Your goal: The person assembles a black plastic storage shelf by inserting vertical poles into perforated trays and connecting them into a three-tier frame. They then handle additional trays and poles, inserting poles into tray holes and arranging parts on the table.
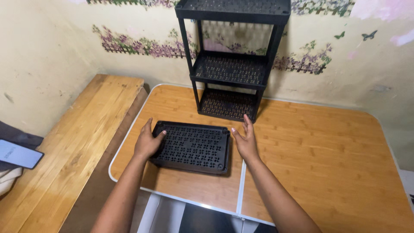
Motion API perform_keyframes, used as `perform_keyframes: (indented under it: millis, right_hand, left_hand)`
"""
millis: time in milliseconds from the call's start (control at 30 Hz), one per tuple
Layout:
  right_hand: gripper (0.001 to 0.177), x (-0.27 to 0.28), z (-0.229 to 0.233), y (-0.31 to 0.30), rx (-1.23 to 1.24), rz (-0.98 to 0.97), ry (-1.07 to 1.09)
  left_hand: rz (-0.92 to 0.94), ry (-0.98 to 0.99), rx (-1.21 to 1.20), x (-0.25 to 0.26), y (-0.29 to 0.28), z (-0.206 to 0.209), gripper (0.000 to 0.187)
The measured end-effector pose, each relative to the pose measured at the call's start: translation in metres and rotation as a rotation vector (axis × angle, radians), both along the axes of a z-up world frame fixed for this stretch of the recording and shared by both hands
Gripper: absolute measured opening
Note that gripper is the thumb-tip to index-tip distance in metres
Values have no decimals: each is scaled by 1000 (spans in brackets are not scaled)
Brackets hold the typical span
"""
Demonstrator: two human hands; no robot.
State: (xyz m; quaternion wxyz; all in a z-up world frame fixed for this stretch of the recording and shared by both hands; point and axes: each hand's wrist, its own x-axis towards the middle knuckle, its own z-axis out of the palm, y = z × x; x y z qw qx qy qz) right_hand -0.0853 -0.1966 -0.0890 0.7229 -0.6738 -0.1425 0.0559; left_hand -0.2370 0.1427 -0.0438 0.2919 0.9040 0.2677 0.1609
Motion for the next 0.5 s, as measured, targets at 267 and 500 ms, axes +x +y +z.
perform_keyframes:
  millis: [267, 500]
  right_hand:
    - [74, -50, 4, 9, -46, 115, 118]
    - [78, -76, 25, 14, 39, 159, 224]
  left_hand:
    - [-6, 56, -77, -20, -8, 15, 58]
    - [-28, 5, -122, -29, -11, 16, 53]
